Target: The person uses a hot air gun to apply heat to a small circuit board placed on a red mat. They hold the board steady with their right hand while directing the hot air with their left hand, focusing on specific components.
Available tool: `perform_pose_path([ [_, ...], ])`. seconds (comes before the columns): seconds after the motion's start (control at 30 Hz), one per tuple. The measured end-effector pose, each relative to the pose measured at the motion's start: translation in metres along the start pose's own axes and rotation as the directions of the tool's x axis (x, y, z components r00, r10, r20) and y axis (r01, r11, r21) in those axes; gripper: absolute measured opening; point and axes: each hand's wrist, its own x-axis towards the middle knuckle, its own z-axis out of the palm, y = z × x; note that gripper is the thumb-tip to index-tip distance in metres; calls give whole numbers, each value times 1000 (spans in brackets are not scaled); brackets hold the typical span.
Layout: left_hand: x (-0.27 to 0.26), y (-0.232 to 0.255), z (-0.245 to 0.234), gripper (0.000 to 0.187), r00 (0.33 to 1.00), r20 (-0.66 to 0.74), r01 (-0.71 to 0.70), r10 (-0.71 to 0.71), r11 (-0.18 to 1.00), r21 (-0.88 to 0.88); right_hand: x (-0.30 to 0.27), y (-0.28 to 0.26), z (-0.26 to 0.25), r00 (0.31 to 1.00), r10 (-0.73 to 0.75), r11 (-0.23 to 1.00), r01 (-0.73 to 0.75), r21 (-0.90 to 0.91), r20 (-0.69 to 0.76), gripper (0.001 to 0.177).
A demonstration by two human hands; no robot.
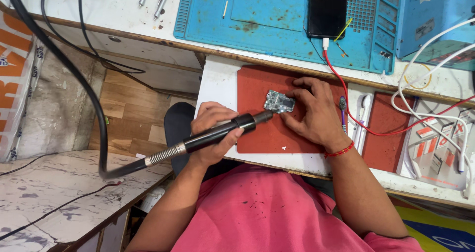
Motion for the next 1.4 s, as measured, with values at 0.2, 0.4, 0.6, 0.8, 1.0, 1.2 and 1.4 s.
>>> perform_pose_path([
  [0.2, -3, -5, -1, 28, 996, -14, 91, -91, 996, 12, -1, 4, 2, 1000, 18, 1000, -18, -7, -3, 45],
  [0.4, -3, -4, 3, 27, 989, -84, 128, -123, 991, 49, -2, 6, 3, 999, 7, 1000, -6, -25, 50, 50],
  [0.6, -3, -3, 0, 26, 989, -62, 131, -132, 991, -17, 1, -3, -1, 996, -18, 999, 21, -38, 83, 52],
  [0.8, -4, -4, -1, 23, 985, -61, 162, -163, 987, -12, 1, 0, -1, 994, -32, 998, 37, -45, 101, 52],
  [1.0, -4, -4, 1, 26, 994, -50, 98, -98, 995, 0, -1, 4, 2, 996, -19, 998, 24, -54, 86, 54],
  [1.2, -4, -3, -1, 25, 994, -22, 103, -104, 994, -32, 0, 4, 3, 996, -1, 998, 6, -58, 89, 53],
  [1.4, -2, -2, -2, 24, 999, 0, 54, -54, 998, -21, 2, 3, -1, 988, -92, 993, 100, -58, 126, 61],
])
